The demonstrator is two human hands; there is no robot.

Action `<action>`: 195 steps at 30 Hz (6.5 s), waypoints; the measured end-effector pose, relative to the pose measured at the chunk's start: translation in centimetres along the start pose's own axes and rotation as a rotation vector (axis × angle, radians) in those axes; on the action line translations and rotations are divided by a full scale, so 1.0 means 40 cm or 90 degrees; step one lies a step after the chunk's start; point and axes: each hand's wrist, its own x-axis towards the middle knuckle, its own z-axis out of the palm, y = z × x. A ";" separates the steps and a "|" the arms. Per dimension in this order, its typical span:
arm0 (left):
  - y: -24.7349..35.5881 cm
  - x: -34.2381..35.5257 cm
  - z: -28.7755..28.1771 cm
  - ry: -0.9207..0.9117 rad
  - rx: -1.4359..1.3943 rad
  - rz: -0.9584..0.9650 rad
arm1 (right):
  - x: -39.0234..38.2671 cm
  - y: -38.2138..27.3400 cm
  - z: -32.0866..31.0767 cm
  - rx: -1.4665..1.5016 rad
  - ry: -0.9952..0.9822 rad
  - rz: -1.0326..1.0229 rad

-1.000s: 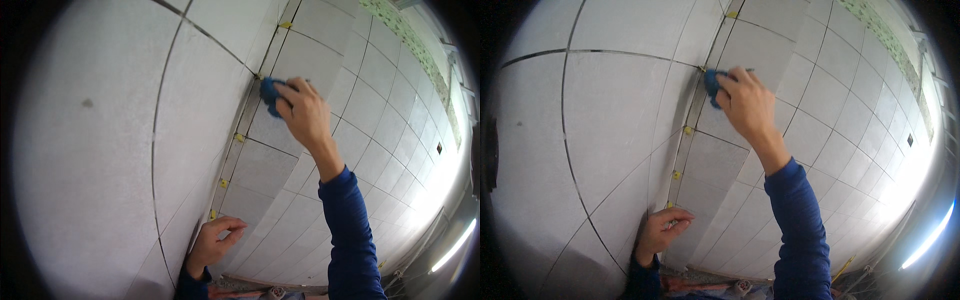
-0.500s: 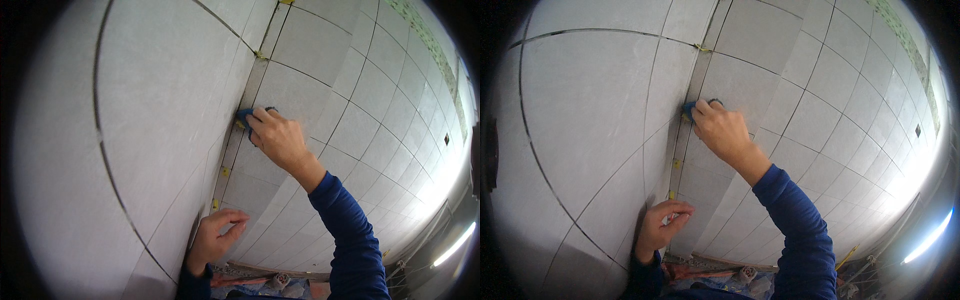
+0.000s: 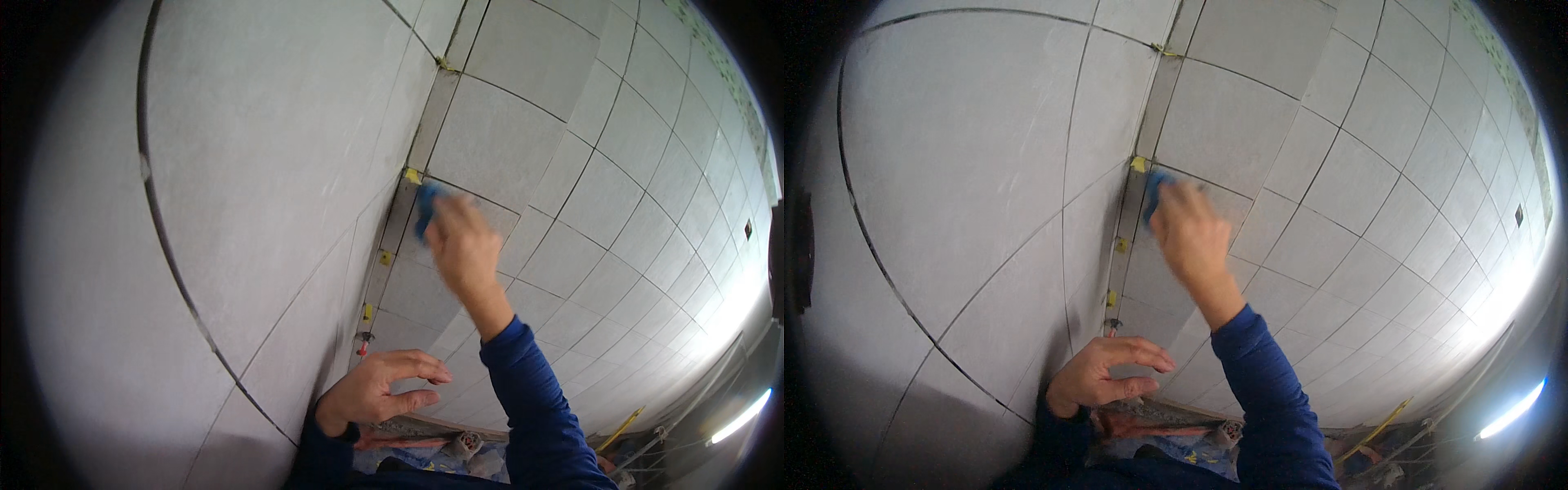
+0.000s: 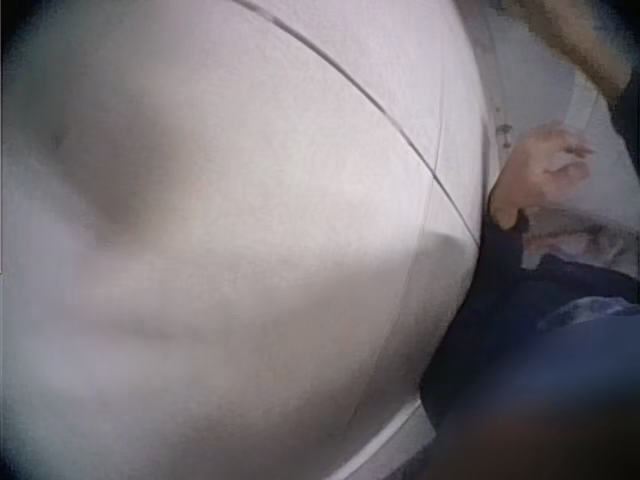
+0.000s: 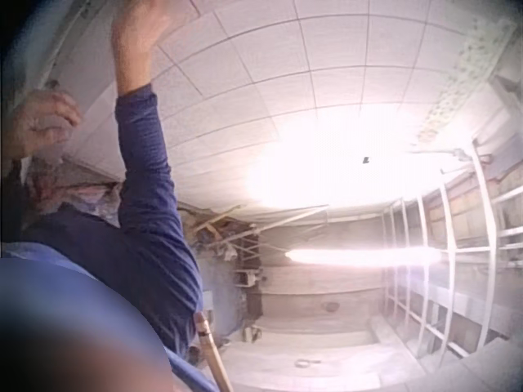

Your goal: The person applies grout into the gaps between white wall tiles using a small trowel, then wipes the surface with a blue sponge. They repeatedly smooth the grout lines and clean excess material from the tile faces.

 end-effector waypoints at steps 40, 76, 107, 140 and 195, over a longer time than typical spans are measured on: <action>-0.016 0.001 -0.015 0.063 0.028 0.000 | 0.061 0.020 -0.207 0.056 -0.173 0.007; -0.014 -0.005 -0.017 -0.108 0.087 -0.091 | 0.142 -0.015 -0.090 -0.232 -0.210 -0.209; -0.055 0.010 -0.004 0.355 -0.020 -0.144 | -0.242 -0.049 -0.252 0.656 -0.229 0.317; -0.175 -0.027 -0.019 0.202 0.086 -0.170 | 1.076 0.309 -0.417 -0.366 0.486 -0.134; 0.760 1.162 -0.424 0.545 1.807 0.241 | -0.271 0.588 -0.130 0.368 0.209 -0.103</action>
